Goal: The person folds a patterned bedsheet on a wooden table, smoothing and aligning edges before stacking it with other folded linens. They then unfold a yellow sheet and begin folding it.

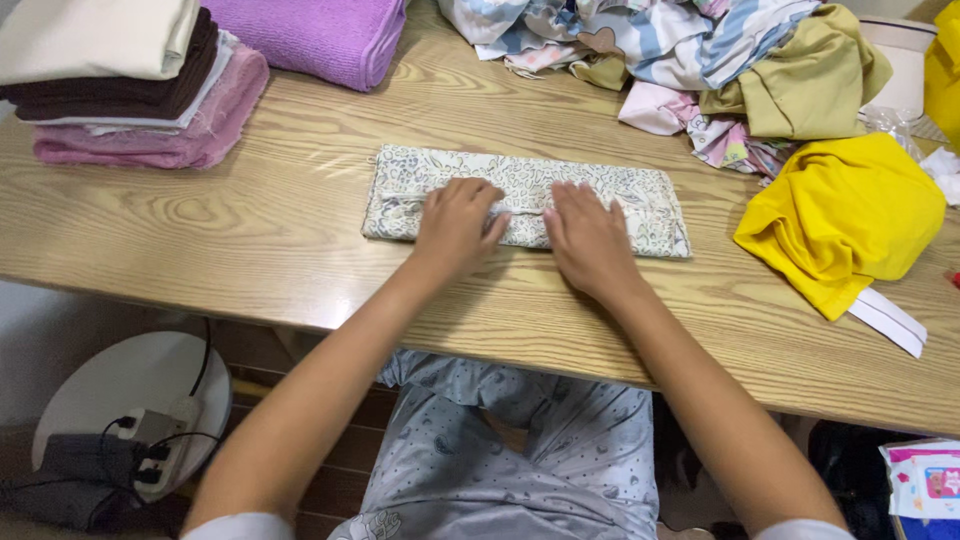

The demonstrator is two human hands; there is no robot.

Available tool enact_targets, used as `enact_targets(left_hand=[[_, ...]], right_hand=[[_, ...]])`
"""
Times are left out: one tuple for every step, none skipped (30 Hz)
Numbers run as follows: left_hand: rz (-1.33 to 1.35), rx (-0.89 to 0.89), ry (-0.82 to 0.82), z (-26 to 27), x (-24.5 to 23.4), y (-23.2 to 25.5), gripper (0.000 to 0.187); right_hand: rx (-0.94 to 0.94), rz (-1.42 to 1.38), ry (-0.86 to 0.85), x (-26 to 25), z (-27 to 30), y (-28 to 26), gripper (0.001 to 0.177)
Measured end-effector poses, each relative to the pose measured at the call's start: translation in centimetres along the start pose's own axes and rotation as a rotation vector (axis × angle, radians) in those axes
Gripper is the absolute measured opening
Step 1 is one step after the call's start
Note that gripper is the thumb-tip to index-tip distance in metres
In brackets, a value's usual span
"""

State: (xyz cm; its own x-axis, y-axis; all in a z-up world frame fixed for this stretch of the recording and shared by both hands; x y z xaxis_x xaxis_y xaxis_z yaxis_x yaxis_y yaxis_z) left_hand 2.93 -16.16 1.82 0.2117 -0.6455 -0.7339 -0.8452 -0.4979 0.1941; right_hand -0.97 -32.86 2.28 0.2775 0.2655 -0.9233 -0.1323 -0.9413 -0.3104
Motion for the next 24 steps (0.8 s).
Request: enact_targets(left_hand=[[0.014,-0.003,-0.011,-0.5,0.6,0.1,0.034],[-0.013,0.008,-0.034,-0.9,1.2,0.3,0.038],[-0.041,0.019,-0.058,-1.2,1.8,0.3,0.042],[-0.068,0.03,-0.082,-1.5,2.3,0.2,0.046],[-0.091,0.012,-0.14,-1.7,3.0,-0.3,0.049],[-0.115,-0.006,-0.198,-1.8,3.6,-1.0,0.052],[-0.136,-0.022,-0.255,-1.9,4.3,-1.5,0.055],[-0.137,-0.027,-0.265,-1.9,4.6,-1.9,0.058],[-0.137,-0.032,-0.277,-1.6,4.8,-2.4,0.061],[-0.137,-0.038,-0.289,-1.5,5.0,-2.8,0.065],[-0.125,-0.048,-0.297,-1.5,5.2,-3.2,0.064],[-0.113,-0.057,-0.304,-1.7,5.4,-3.6,0.064],[-0.104,-0.068,-0.309,-1.9,5.6,-4.1,0.063],[-0.094,-0.086,-0.314,-2.0,5.7,-4.4,0.063],[-0.087,-0.103,-0.315,-2.3,5.8,-4.8,0.064],[-0.079,-0.12,-0.317,-2.5,5.8,-5.3,0.064],[-0.071,-0.129,-0.331,-2.8,5.8,-5.7,0.064],[-0.064,-0.138,-0.346,-2.9,5.8,-6.2,0.065],[-0.056,-0.148,-0.363,-2.9,5.8,-6.7,0.065],[-0.075,-0.159,-0.375,-2.9,5.6,-7.3,0.065],[-0.093,-0.17,-0.386,-2.8,5.3,-7.9,0.065],[-0.11,-0.182,-0.398,-2.7,5.2,-8.5,0.065],[-0.115,-0.188,-0.395,-2.7,5.0,-9.0,0.064],[-0.12,-0.194,-0.392,-2.7,4.9,-9.3,0.064]], right_hand=[[0.015,0.01,-0.025,0.6,-0.5,-0.1,0.06],[0.028,0.026,-0.036,1.2,-0.8,0.0,0.061],[0.04,0.043,-0.047,1.7,-1.1,0.0,0.062],[0.053,0.059,-0.059,2.2,-1.4,0.2,0.063],[0.049,0.066,-0.065,2.6,-1.7,0.3,0.065],[0.044,0.073,-0.071,2.9,-2.1,0.4,0.066],[0.043,0.082,-0.077,3.2,-2.5,0.7,0.068],[0.041,0.086,-0.095,3.4,-2.9,1.0,0.069],[0.039,0.089,-0.116,3.8,-3.2,1.3,0.071],[0.038,0.092,-0.137,4.1,-3.6,1.5,0.072],[0.038,0.093,-0.161,4.3,-4.1,1.8,0.073],[0.037,0.094,-0.185,4.4,-4.7,2.0,0.074],[0.033,0.094,-0.207,4.6,-5.3,2.1,0.075],[0.039,0.092,-0.222,4.7,-5.6,2.2,0.074],[0.044,0.09,-0.234,4.8,-6.0,2.4,0.073],[0.048,0.089,-0.245,4.9,-6.5,2.6,0.072],[0.05,0.09,-0.241,4.8,-6.9,2.9,0.071],[0.052,0.092,-0.236,4.6,-7.3,3.3,0.07],[0.054,0.092,-0.234,4.4,-7.6,3.9,0.069],[0.069,0.097,-0.23,4.2,-7.9,4.7,0.069],[0.084,0.105,-0.228,3.9,-8.1,5.6,0.069],[0.099,0.112,-0.226,3.6,-8.4,6.5,0.069],[0.105,0.13,-0.209,3.4,-8.6,7.2,0.068],[0.112,0.148,-0.192,3.3,-8.8,7.8,0.068]])
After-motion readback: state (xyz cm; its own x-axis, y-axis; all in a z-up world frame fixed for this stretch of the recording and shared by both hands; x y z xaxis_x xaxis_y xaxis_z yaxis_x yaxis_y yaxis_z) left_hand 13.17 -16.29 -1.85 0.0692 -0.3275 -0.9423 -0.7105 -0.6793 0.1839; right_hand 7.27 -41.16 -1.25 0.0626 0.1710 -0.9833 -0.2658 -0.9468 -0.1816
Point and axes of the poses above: each hand's wrist, its own z-axis away from the middle knuckle, its own x-axis out of the palm, y = z × x, the point moved 8 cm from there along -z, towards the middle knuckle, and after that the axes turned 15 degrees about x, right-handed, at the moved point
